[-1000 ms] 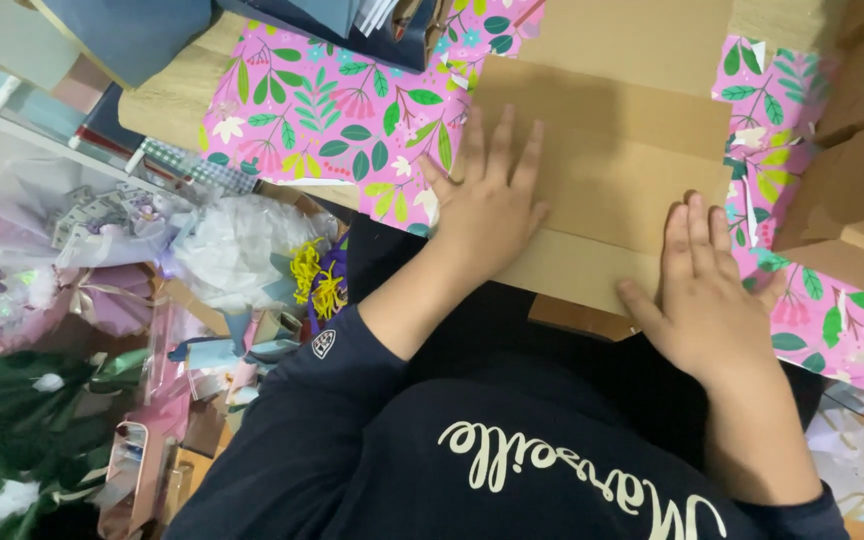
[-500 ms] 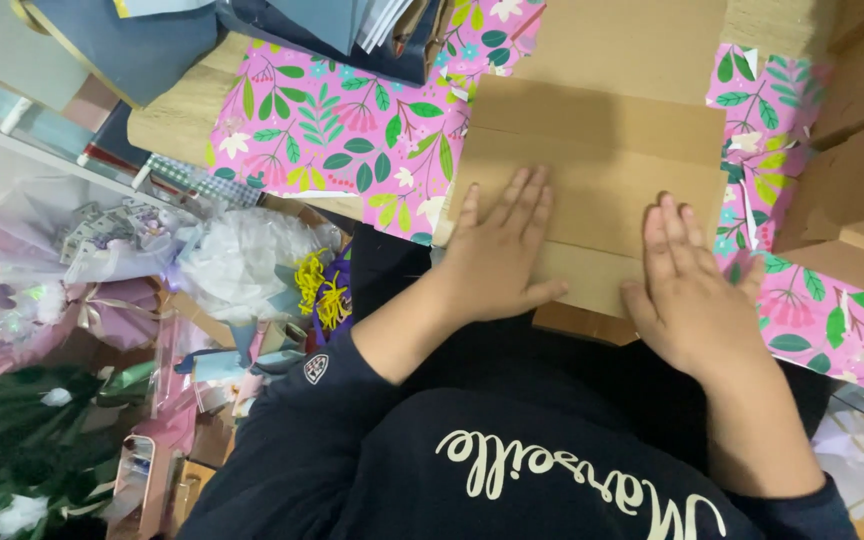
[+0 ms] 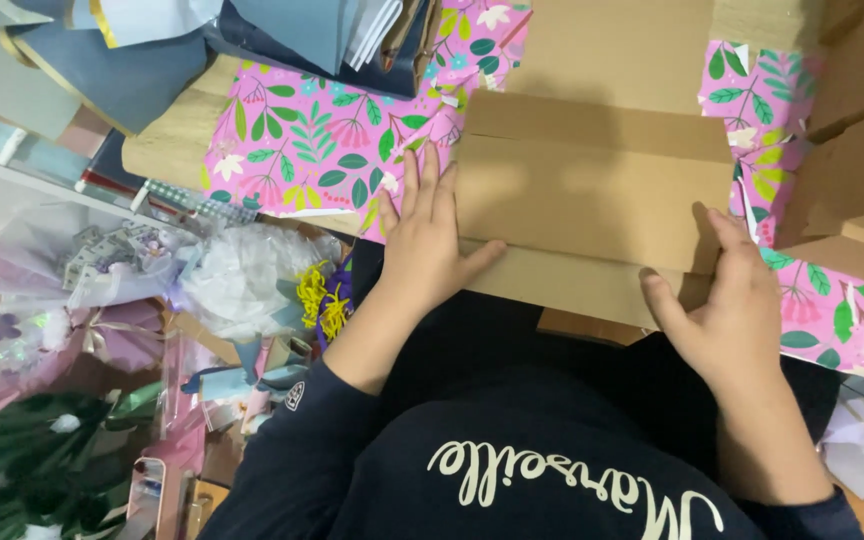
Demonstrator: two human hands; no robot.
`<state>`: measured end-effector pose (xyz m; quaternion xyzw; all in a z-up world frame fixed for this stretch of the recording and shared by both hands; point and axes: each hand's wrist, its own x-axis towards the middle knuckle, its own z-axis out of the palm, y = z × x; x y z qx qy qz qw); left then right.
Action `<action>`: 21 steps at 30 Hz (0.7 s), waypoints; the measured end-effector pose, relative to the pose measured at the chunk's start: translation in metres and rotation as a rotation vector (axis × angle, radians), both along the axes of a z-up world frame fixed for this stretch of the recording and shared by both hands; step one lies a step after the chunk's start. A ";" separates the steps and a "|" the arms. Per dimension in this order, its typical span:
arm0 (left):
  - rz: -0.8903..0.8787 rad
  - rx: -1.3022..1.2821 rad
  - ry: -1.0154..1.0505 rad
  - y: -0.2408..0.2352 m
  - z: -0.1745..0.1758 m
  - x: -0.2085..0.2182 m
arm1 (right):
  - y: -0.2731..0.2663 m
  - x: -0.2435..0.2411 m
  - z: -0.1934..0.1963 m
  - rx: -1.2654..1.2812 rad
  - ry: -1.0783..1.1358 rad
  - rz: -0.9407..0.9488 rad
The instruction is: Assembling a cardboard box by folding its flaps and tucking in the tabs on a workspace filled with floral supplies.
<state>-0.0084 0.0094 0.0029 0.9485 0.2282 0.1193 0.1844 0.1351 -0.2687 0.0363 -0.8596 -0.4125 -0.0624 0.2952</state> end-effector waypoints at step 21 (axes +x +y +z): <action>-0.107 -1.080 -1.140 0.006 0.005 0.005 | -0.034 0.046 -0.032 -0.005 0.310 0.365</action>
